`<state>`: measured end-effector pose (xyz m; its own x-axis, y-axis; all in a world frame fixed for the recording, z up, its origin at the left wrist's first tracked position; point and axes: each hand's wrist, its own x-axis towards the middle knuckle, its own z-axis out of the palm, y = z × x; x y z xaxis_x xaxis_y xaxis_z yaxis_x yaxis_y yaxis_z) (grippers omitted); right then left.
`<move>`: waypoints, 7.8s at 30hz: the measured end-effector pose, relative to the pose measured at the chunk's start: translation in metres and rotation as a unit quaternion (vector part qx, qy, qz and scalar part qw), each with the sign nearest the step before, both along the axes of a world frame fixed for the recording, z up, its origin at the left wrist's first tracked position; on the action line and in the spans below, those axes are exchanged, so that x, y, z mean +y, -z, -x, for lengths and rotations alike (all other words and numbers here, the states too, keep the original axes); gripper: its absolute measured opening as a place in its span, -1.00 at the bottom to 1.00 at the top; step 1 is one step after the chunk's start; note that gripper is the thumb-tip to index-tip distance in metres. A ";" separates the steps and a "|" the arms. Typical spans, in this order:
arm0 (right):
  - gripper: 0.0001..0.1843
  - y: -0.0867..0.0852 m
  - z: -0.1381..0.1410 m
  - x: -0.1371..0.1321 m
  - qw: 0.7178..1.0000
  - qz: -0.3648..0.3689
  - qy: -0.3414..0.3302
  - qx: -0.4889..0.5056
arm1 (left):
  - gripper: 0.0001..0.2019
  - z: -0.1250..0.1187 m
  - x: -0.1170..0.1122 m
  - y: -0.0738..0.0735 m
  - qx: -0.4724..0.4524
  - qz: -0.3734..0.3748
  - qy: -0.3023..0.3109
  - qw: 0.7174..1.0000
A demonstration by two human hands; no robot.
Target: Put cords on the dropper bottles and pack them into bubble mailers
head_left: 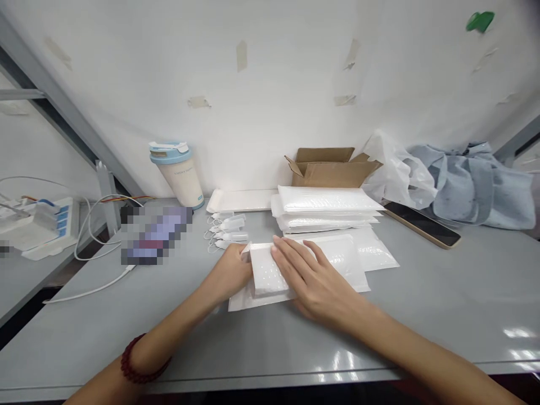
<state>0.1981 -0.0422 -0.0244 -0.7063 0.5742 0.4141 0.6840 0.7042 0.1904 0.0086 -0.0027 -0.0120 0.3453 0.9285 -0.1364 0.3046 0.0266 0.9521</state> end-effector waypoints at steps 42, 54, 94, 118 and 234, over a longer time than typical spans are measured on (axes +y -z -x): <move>-0.67 0.003 -0.004 0.003 0.983 -0.179 0.033 0.027 | -0.69 -0.011 -0.014 0.024 0.274 -0.541 0.089 0.790; -0.70 -0.034 -0.038 0.005 0.959 -0.169 0.143 0.179 | -0.74 -0.046 -0.008 -0.005 -0.035 0.021 0.082 0.996; -0.54 -0.028 -0.059 0.018 0.936 0.231 0.265 -0.008 | -0.87 0.017 0.151 -0.014 0.449 -0.337 0.069 0.825; -0.26 -0.020 -0.051 0.020 0.961 0.186 0.197 0.062 | -0.76 0.050 0.125 -0.022 0.514 -0.532 -0.146 0.657; -0.58 -0.017 -0.005 -0.015 0.939 0.223 0.093 0.244 | -0.78 0.030 0.005 -0.024 -0.066 -0.125 -0.044 0.989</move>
<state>0.2026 -0.0570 -0.0073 -0.3645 0.8621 0.3520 0.7322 0.4990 -0.4637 -0.0213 0.0020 0.0117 0.2613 0.9546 0.1429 0.1842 -0.1946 0.9634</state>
